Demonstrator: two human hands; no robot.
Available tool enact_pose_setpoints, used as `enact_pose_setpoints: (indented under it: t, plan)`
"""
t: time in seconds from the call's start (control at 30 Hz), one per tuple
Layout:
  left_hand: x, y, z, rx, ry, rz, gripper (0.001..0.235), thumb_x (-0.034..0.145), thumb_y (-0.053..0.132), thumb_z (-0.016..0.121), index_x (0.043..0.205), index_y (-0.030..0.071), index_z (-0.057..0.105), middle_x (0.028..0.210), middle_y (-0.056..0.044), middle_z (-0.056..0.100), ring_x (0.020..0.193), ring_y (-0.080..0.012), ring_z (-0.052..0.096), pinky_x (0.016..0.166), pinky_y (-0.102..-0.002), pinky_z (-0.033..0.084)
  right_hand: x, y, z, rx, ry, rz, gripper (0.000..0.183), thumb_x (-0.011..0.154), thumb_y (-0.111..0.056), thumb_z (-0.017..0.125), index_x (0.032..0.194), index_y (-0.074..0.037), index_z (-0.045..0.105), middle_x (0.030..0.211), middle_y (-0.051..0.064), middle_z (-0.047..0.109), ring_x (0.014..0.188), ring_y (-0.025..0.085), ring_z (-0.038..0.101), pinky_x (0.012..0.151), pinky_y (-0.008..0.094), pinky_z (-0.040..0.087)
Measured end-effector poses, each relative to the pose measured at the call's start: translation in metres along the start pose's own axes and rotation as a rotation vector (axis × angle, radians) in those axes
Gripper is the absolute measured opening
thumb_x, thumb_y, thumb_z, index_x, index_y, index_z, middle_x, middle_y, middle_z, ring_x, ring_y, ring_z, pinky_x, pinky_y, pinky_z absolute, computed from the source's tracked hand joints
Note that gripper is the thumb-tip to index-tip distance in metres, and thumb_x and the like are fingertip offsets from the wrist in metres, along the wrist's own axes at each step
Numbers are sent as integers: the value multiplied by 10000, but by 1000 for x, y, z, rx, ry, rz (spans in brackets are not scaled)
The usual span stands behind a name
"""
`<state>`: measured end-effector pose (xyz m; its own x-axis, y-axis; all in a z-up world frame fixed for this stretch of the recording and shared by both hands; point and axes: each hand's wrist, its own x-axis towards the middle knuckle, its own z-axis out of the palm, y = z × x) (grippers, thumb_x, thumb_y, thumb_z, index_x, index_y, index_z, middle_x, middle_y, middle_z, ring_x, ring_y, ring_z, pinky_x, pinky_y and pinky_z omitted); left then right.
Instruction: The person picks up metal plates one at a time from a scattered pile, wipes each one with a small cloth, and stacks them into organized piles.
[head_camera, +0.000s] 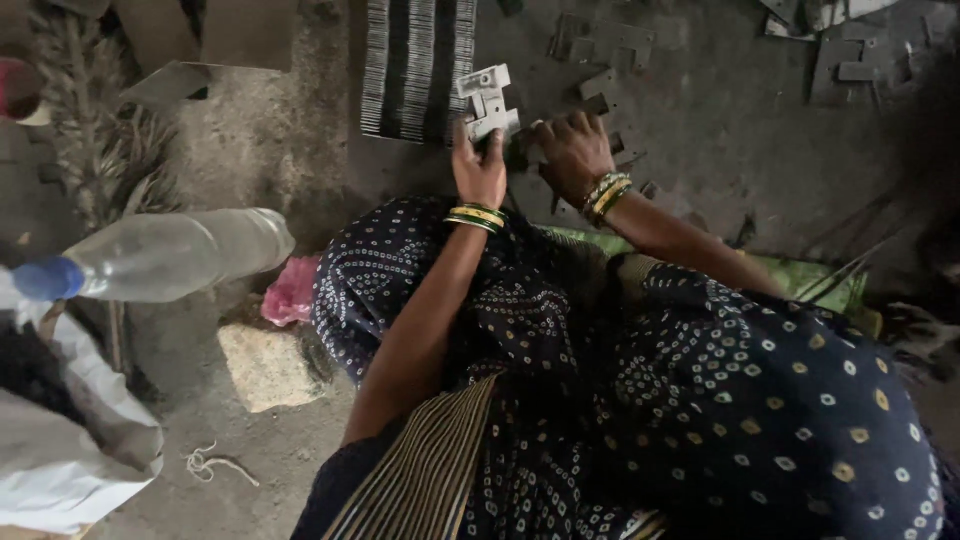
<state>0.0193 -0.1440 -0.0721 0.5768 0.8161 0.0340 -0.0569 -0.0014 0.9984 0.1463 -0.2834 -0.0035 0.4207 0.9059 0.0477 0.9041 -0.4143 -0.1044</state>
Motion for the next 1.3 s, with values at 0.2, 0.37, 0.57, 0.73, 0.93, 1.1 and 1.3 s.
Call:
enact_pose_setpoints:
  t: [0.2, 0.37, 0.57, 0.73, 0.93, 1.1, 1.3]
  plan:
    - [-1, 15, -6, 116, 103, 137, 469, 989, 61, 677, 1404, -50, 489, 1277, -199, 667, 1148, -272, 672, 995, -398, 540, 30, -1, 11, 73, -144, 110, 729, 667, -384, 862, 1225, 14, 614, 1143, 208, 663, 1162, 390, 575, 954, 536, 464]
    - [0, 14, -12, 175, 158, 117, 380, 973, 53, 664, 1323, -33, 544, 1176, -174, 704, 1063, -264, 687, 943, -381, 535, 45, 27, 33, 337, -7, 207, 261, 910, -254, 759, 1136, -125, 776, 1086, 187, 741, 1049, 378, 678, 916, 497, 540]
    - [5, 13, -9, -382, 18, -276, 409, 1002, 145, 686, 1358, -31, 590, 1224, -151, 695, 1079, -222, 661, 941, -354, 524, 43, 43, -70, 709, -1, 394, 444, 830, -336, 920, 1046, 0, 727, 931, 167, 746, 839, 301, 681, 752, 434, 572]
    - [-13, 33, 5, -381, -96, -226, 598, 969, 194, 759, 1428, -100, 512, 1351, -195, 607, 1201, -266, 603, 999, -384, 503, 12, 43, -71, 814, -54, 436, 481, 795, -266, 802, 1218, -90, 655, 1018, 70, 753, 792, 194, 716, 668, 401, 606]
    - [-58, 179, -38, 227, -10, 177, 567, 972, 230, 695, 1411, -49, 468, 1306, -247, 640, 1134, -362, 688, 954, -423, 569, -51, 102, -19, 388, 20, 450, 311, 974, -259, 734, 1208, -57, 755, 1079, 211, 741, 1006, 402, 709, 831, 496, 561]
    - [-100, 306, -130, 532, 112, 565, 282, 1116, 218, 583, 1351, 63, 596, 1299, -155, 676, 1079, -329, 707, 938, -367, 588, -65, 118, 5, 390, -37, 640, 304, 1006, -256, 647, 1249, -84, 710, 1085, 152, 728, 893, 378, 718, 717, 530, 572]
    - [-159, 382, -275, 876, 419, 858, 450, 992, 364, 633, 1303, 54, 540, 1357, -135, 595, 1129, -334, 651, 966, -424, 544, -70, 79, -9, 311, -75, 583, 312, 1005, -267, 644, 1248, -81, 704, 1082, 160, 729, 891, 380, 719, 718, 527, 574]
